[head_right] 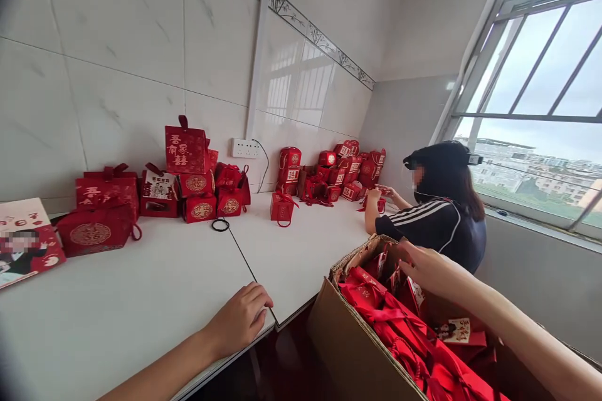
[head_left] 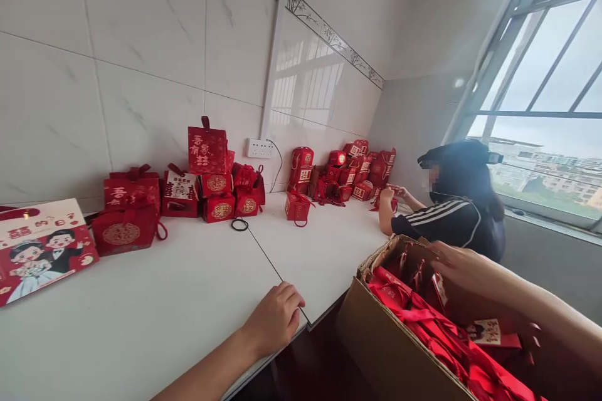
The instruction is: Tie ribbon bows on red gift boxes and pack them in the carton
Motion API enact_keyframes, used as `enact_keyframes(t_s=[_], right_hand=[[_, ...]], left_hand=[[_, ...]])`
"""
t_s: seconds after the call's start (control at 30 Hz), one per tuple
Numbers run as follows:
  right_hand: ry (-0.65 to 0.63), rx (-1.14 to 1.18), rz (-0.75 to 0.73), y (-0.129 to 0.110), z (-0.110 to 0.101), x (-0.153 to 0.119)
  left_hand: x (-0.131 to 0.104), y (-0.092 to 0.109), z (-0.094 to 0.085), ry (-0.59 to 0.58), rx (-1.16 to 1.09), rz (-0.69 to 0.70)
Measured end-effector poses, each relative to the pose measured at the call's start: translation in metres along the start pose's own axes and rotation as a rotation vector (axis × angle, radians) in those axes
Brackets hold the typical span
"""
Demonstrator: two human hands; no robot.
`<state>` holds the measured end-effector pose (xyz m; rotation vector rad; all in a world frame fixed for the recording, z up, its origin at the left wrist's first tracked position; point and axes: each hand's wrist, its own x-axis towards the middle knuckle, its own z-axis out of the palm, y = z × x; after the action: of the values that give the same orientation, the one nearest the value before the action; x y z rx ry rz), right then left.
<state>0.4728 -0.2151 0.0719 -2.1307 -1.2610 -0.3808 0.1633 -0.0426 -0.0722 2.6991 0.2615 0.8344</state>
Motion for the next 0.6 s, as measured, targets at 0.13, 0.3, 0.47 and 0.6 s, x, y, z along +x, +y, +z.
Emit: enact_keyframes(t_s=[0.13, 0.3, 0.47, 0.6], right_hand=[[-0.317, -0.024, -0.107, -0.07, 0.085, 0.071], [-0.366, -0.024, 0.066, -0.149, 0.213, 0.132], [-0.268, -0.001, 0.34, -0.17, 0.278, 0.151], [-0.249, 0.075, 0.433, -0.166, 0.292, 0.155]], left_hand=[[-0.034, -0.019, -0.03, 0.061, 0.051, -0.049], [-0.085, -0.055, -0.079, 0.231, 0.045, -0.422], [-0.089, -0.071, -0.091, 0.316, 0.019, -0.619], [-0.083, -0.071, -0.088, 0.276, -0.039, -0.661]])
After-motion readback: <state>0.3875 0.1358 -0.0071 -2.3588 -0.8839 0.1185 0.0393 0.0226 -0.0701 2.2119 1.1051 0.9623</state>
